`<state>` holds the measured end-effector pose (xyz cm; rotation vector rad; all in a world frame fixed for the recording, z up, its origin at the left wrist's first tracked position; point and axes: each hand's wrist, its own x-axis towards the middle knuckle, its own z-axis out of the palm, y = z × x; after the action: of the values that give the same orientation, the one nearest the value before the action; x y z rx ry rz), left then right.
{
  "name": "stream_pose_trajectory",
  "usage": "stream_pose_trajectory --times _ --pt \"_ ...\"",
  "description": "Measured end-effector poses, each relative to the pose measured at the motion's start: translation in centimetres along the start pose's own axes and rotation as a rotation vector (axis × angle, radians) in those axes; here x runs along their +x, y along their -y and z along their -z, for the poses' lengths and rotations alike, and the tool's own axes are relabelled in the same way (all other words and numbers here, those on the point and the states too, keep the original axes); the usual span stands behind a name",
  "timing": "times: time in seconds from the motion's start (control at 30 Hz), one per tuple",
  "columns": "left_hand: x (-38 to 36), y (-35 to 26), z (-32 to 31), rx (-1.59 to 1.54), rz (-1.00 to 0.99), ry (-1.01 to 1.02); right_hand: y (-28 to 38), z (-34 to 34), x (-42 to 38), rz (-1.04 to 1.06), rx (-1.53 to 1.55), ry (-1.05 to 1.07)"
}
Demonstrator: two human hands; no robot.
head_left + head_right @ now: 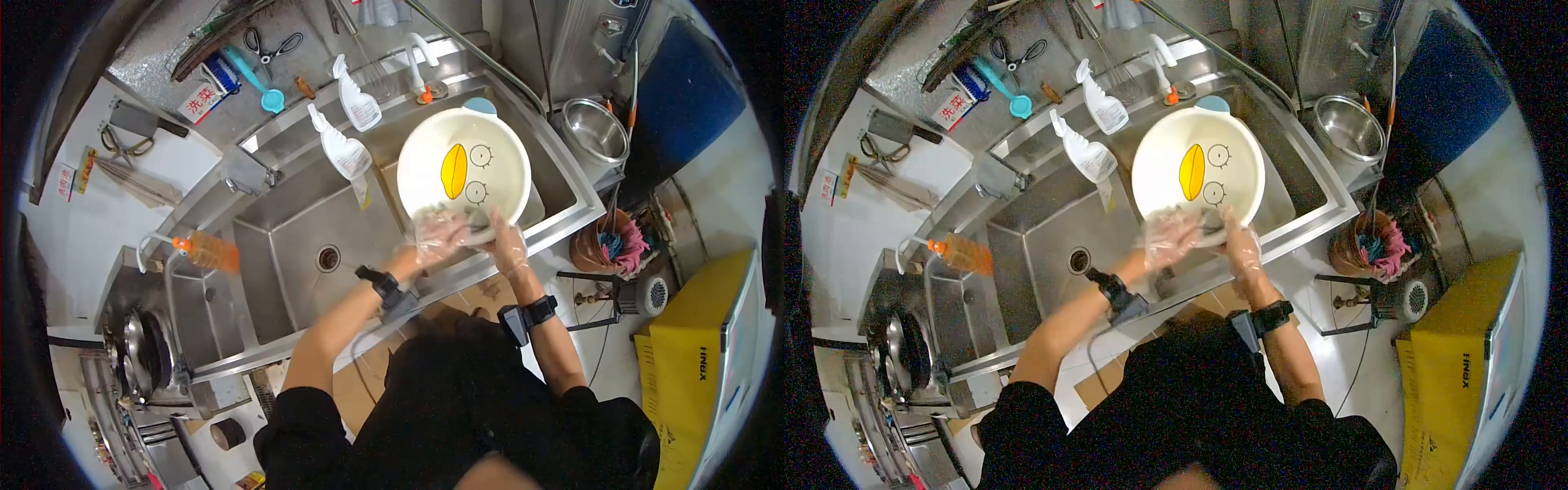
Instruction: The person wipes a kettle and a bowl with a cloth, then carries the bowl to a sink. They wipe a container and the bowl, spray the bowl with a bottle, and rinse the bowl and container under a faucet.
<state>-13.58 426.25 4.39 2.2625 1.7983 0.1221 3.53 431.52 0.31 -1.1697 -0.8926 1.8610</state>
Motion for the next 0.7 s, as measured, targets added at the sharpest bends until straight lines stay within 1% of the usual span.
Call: stream_pose_trajectory --times 0.03,0.1,0.13,0.17,0.23,0.27,0.33,0.37,0.4,0.43,0.47,0.5,0.53,0.57,0.6,0.63,0.67,0.7 --pt "0.8 5.2 -5.6 0.051 -0.256 -0.449 0.6 -0.2 -0.3 -0.001 -0.002 -0.001" --pt "0.2 5.2 1.3 0.283 -0.243 -0.352 1.6 -0.8 -0.8 0.013 0.014 0.056" --pt "0.0 4.6 3.0 0.358 -0.203 -0.314 1.5 -0.9 -0.7 0.012 0.017 0.056" --pt "-0.1 4.4 2.8 0.357 -0.205 -0.311 1.4 -0.9 -0.5 -0.006 -0.004 0.049" --pt "-0.3 3.5 1.6 0.252 -0.172 -0.407 1.3 -1.1 -0.4 -0.025 -0.024 0.044" --pt "-0.2 2.4 -0.6 -0.055 -0.005 -0.437 1.3 -1.4 -0.3 -0.045 -0.013 0.051" --pt "0.9 0.0 -6.2 0.015 -0.096 -0.890 1.3 -2.0 -0.2 -0.063 -0.004 0.060" --pt "0.5 -3.1 -3.5 -0.042 -0.011 -0.823 1.2 -2.3 -0.3 -0.087 0.048 0.017" --pt "0.6 -4.2 -2.2 -0.077 0.019 -0.709 1.3 -2.5 -0.3 -0.111 0.098 -0.027" --pt "0.6 -4.9 -1.3 -0.114 0.051 -0.596 1.6 -2.2 -0.2 -0.165 0.103 -0.005" --pt "0.2 -5.0 -0.6 -0.194 -0.019 -0.668 1.8 -1.7 -0.5 -0.166 0.093 0.001" --pt "-0.1 -4.0 -0.9 -0.193 -0.009 -0.676 1.9 -1.2 -1.3 -0.027 -0.141 0.051" --pt "-0.3 -2.4 -1.6 -0.159 -0.054 -0.604 2.3 -1.2 -2.1 0.120 -0.369 0.103" --pt "-0.5 -0.8 -1.8 -0.124 -0.101 -0.531 -2.7 2.2 2.4 0.277 -0.403 0.221" --pt "-0.8 0.6 -1.3 -0.042 -0.137 -0.519 -1.0 0.9 1.2 0.095 -0.206 0.133" --pt "-1.2 0.9 -1.0 -0.039 -0.106 -0.479 0.9 -0.7 -0.6 -0.090 -0.007 0.041" --pt "-1.4 1.0 -1.0 -0.039 -0.078 -0.437 1.0 -1.1 -1.0 -0.074 -0.072 0.015" --pt "-1.4 0.7 -1.9 -0.078 -0.002 -0.383 0.2 -0.8 -0.4 -0.070 -0.068 0.013"
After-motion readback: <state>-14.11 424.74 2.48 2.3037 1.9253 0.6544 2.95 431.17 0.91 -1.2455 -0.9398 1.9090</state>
